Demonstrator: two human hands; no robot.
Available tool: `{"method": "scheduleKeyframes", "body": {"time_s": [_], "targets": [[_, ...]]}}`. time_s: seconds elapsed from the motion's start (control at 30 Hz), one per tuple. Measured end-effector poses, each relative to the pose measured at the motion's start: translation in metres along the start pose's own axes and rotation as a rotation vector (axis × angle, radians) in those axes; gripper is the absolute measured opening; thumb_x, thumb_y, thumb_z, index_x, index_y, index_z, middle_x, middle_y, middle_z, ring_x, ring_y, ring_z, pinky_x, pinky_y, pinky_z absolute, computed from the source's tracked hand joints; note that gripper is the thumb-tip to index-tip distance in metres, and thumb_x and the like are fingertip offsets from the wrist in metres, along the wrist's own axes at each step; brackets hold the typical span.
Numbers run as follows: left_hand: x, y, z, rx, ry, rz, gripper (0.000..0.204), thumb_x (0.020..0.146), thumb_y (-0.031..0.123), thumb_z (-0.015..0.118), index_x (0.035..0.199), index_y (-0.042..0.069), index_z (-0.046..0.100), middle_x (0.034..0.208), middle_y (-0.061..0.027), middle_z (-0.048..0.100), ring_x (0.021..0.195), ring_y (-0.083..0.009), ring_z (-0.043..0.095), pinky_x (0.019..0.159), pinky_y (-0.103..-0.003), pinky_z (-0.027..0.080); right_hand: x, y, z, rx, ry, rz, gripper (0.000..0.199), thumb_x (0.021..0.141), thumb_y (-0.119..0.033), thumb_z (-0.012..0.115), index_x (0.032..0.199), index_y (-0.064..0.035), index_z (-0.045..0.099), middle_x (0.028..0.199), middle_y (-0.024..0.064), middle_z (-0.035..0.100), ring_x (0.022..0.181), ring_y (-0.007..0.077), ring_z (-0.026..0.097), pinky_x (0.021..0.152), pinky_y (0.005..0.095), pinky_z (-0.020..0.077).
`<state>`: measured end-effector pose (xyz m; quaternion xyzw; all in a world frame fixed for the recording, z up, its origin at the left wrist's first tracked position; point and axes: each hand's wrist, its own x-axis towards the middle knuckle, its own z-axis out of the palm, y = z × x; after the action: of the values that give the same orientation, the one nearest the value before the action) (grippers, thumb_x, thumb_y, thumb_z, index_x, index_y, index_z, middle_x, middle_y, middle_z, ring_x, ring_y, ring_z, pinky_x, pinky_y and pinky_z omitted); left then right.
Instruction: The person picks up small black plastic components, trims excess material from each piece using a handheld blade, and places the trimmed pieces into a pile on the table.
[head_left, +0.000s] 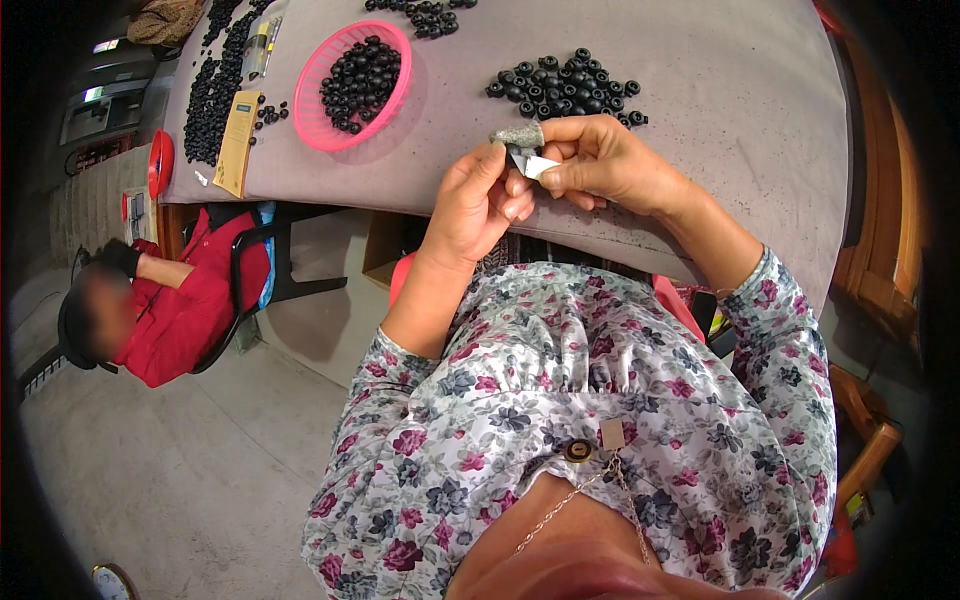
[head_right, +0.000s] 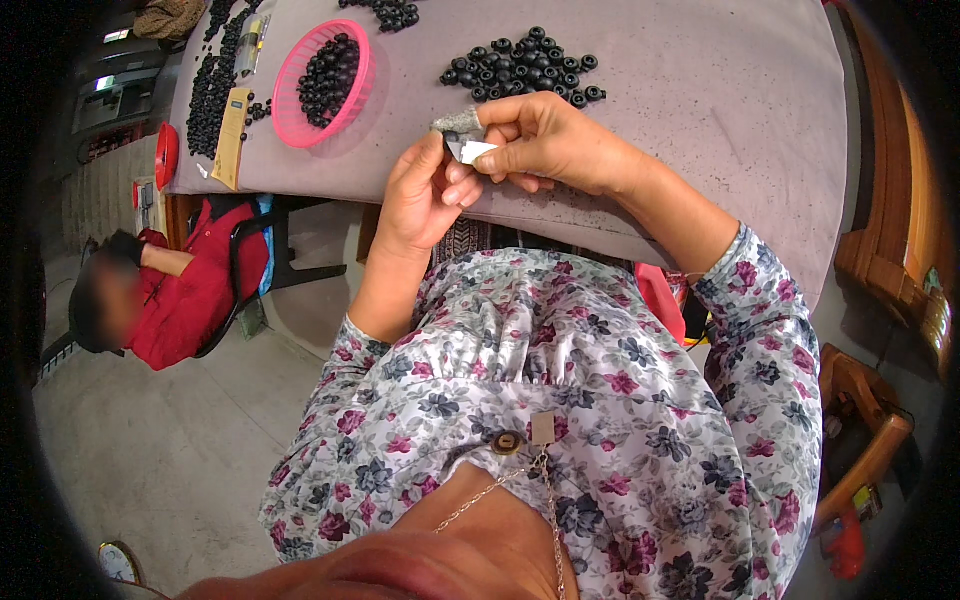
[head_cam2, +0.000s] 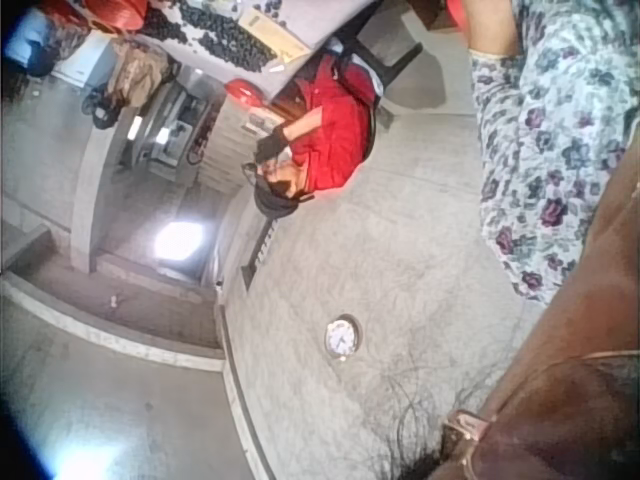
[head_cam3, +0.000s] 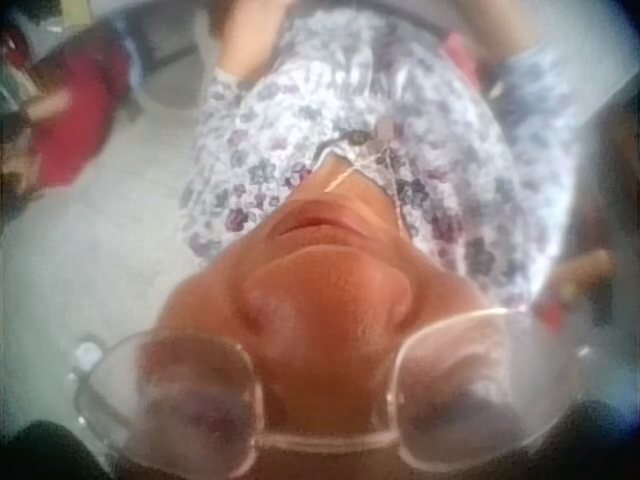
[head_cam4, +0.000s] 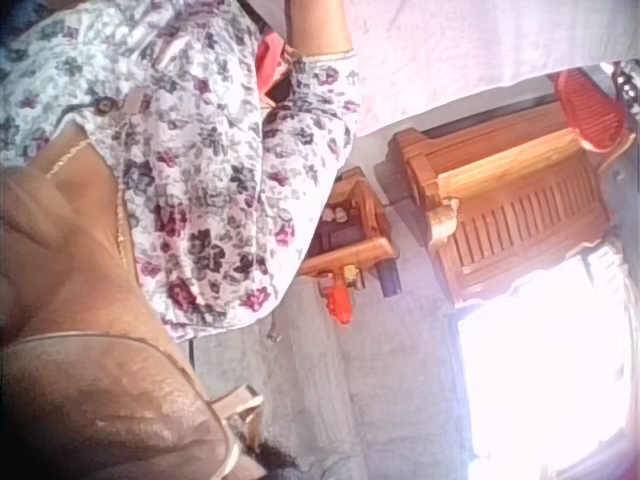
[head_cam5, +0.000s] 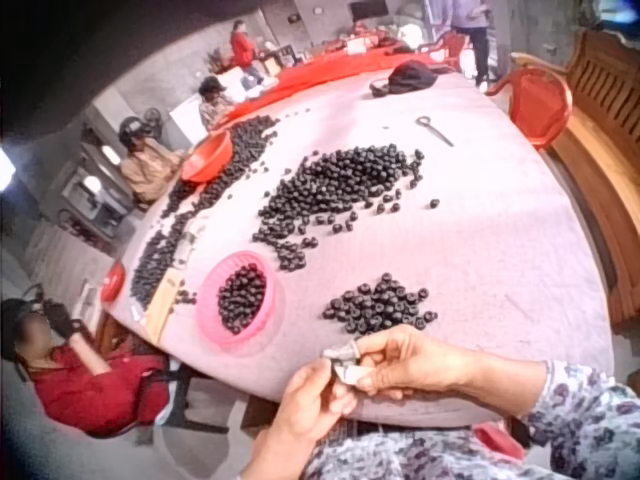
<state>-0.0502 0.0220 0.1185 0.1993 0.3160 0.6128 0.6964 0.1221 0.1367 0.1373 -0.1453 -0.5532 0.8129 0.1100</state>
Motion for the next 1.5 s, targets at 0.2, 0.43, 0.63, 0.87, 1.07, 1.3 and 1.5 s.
{"method": "scheduleKeyframes", "body": {"time_s": [0.2, 0.43, 0.63, 0.87, 1.07, 1.3, 1.5], "targets": [[-0.002, -0.001, 0.000, -0.009, 0.019, 0.009, 0.027, 0.100, 0.031, 0.050, 0.101, 0.006, 0.059, 0.071, -0.0014, 0.052, 0.055, -0.0105, 0.045, 0.053, -0.026, 0.040, 0.000, 0.000, 0.003, -0.024, 0.001, -0.010, 0.029, 0.087, -0.014, 0.067, 0.113, -0.0022, 0.062, 0.071, -0.0011, 0.058, 0.051, 0.0030, 0.048, 0.042, 0.0176, 0.0330], [-0.004, 0.000, 0.000, 0.007, -0.002, 0.003, 0.027, 0.100, 0.031, 0.050, 0.101, 0.005, 0.059, 0.072, -0.0013, 0.052, 0.056, -0.0108, 0.045, 0.054, -0.026, 0.040, -0.001, 0.001, 0.005, 0.007, 0.010, -0.004, 0.030, 0.087, -0.014, 0.067, 0.114, -0.0012, 0.061, 0.071, -0.0009, 0.058, 0.050, 0.0034, 0.048, 0.041, 0.0178, 0.0324], [-0.007, -0.002, -0.002, 0.014, -0.002, 0.011, 0.028, 0.100, 0.031, 0.049, 0.101, 0.004, 0.059, 0.072, -0.0015, 0.052, 0.056, -0.0110, 0.045, 0.054, -0.026, 0.040, -0.002, 0.003, 0.006, 0.006, -0.001, 0.004, 0.033, 0.087, -0.013, 0.067, 0.117, -0.0012, 0.061, 0.071, -0.0006, 0.059, 0.050, 0.0034, 0.048, 0.041, 0.0175, 0.0327], [-0.006, -0.007, -0.002, 0.018, -0.053, 0.022, 0.030, 0.099, 0.032, 0.051, 0.100, 0.003, 0.059, 0.071, -0.0003, 0.051, 0.053, -0.0086, 0.045, 0.051, -0.025, 0.039, -0.004, 0.009, 0.006, 0.069, 0.019, 0.030, 0.028, 0.088, -0.010, 0.066, 0.114, -0.0016, 0.064, 0.070, -0.0001, 0.060, 0.048, 0.0043, 0.049, 0.040, 0.0179, 0.0329], [-0.008, -0.009, 0.002, 0.032, -0.044, 0.019, 0.033, 0.099, 0.033, 0.050, 0.100, 0.001, 0.056, 0.069, 0.0020, 0.048, 0.052, -0.0062, 0.042, 0.052, -0.022, 0.036, -0.002, 0.015, 0.003, 0.104, 0.052, 0.038, 0.022, 0.087, -0.010, 0.067, 0.107, -0.0022, 0.067, 0.069, 0.0004, 0.060, 0.047, 0.0045, 0.049, 0.039, 0.0185, 0.0326], [-0.005, -0.008, -0.007, 0.013, -0.047, 0.067, 0.029, 0.098, 0.033, 0.054, 0.095, 0.005, 0.058, 0.069, 0.0001, 0.052, 0.052, -0.0081, 0.045, 0.050, -0.024, 0.038, -0.001, 0.006, 0.006, 0.044, -0.006, 0.020, 0.028, 0.086, -0.010, 0.068, 0.112, -0.0019, 0.064, 0.069, 0.0008, 0.060, 0.048, 0.0046, 0.049, 0.040, 0.0183, 0.0329], [-0.004, -0.005, -0.008, 0.015, -0.050, 0.066, 0.028, 0.098, 0.033, 0.054, 0.093, 0.006, 0.058, 0.070, -0.0002, 0.052, 0.053, -0.0085, 0.046, 0.050, -0.024, 0.039, -0.001, 0.005, 0.009, 0.040, -0.007, -0.012, 0.033, 0.086, -0.010, 0.067, 0.117, -0.0019, 0.060, 0.070, 0.0005, 0.060, 0.048, 0.0041, 0.048, 0.041, 0.0180, 0.0331]]}}
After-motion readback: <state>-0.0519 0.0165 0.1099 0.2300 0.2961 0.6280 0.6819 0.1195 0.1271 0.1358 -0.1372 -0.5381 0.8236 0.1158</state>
